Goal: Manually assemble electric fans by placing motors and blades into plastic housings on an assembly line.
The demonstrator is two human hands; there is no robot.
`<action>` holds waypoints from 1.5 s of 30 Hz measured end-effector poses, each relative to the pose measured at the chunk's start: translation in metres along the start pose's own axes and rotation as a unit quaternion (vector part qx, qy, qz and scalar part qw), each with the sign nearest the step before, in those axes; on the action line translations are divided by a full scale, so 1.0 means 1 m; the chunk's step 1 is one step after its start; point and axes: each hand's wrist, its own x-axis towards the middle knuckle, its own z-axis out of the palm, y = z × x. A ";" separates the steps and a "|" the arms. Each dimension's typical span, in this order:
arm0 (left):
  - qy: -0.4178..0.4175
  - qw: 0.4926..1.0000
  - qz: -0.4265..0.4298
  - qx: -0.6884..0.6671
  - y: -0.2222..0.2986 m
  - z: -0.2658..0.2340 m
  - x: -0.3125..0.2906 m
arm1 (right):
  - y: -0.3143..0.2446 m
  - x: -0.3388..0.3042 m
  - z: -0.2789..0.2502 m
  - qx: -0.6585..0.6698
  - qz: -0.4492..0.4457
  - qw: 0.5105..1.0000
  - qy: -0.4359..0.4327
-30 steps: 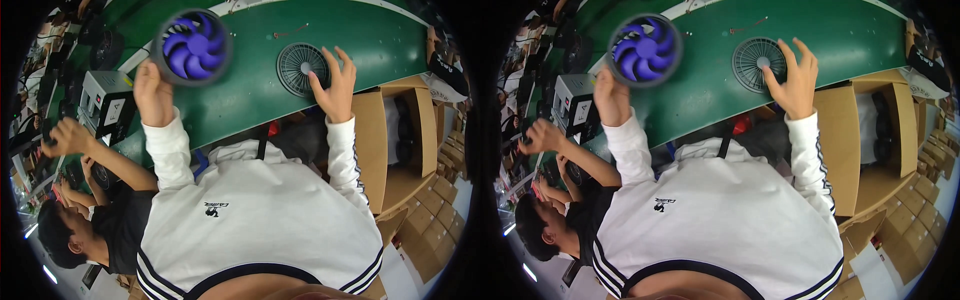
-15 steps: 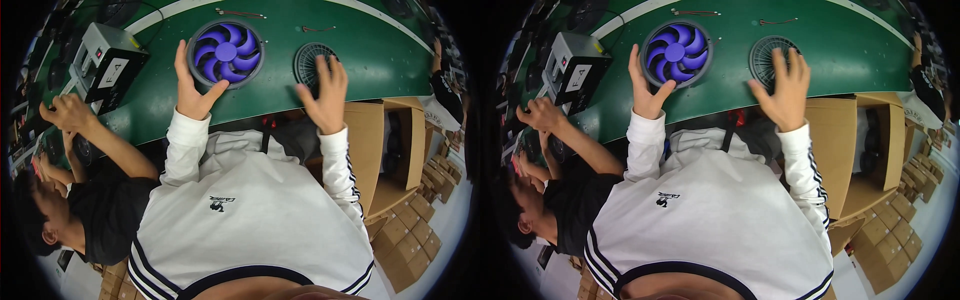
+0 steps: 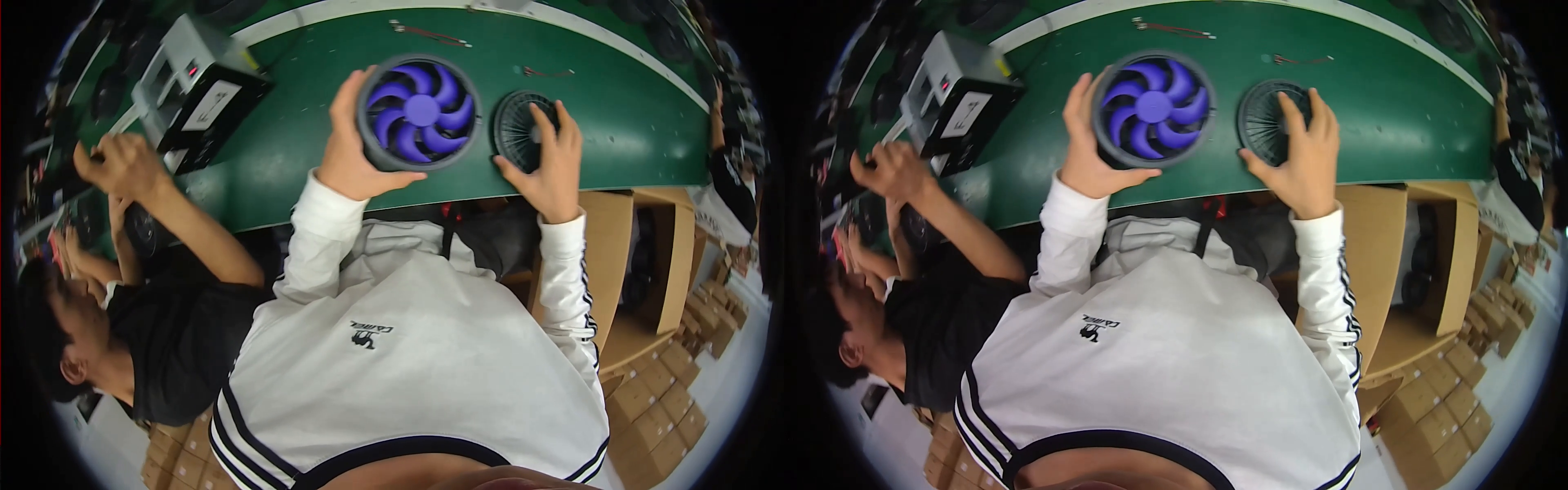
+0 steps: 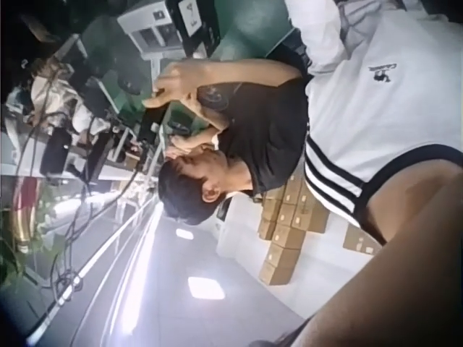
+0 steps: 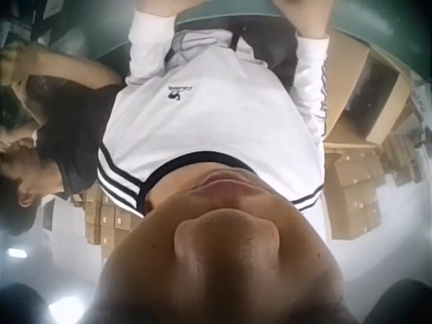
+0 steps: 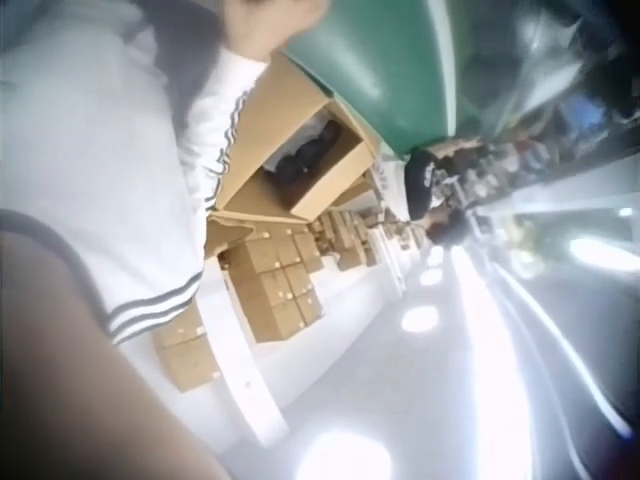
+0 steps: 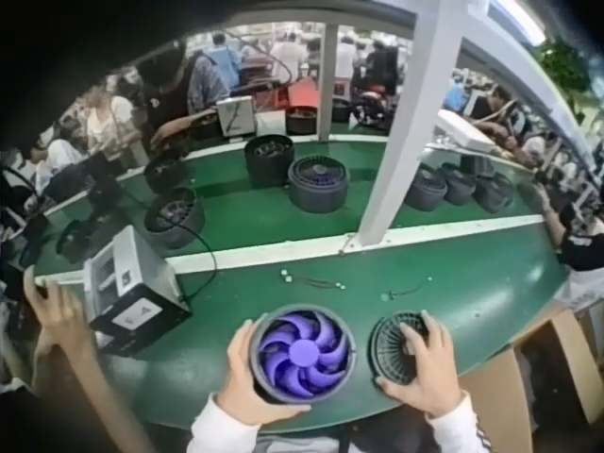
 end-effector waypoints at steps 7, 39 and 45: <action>-0.011 1.000 -0.010 -0.012 0.008 -0.004 0.000 | -0.072 0.064 -0.017 0.135 -0.224 0.963 -0.067; 0.181 0.963 -0.066 0.190 -0.048 -0.019 0.215 | 0.014 0.009 0.028 0.278 0.166 0.912 0.253; 0.150 0.954 0.038 0.255 -0.112 -0.049 0.330 | 0.019 0.001 0.020 0.327 0.173 0.897 0.242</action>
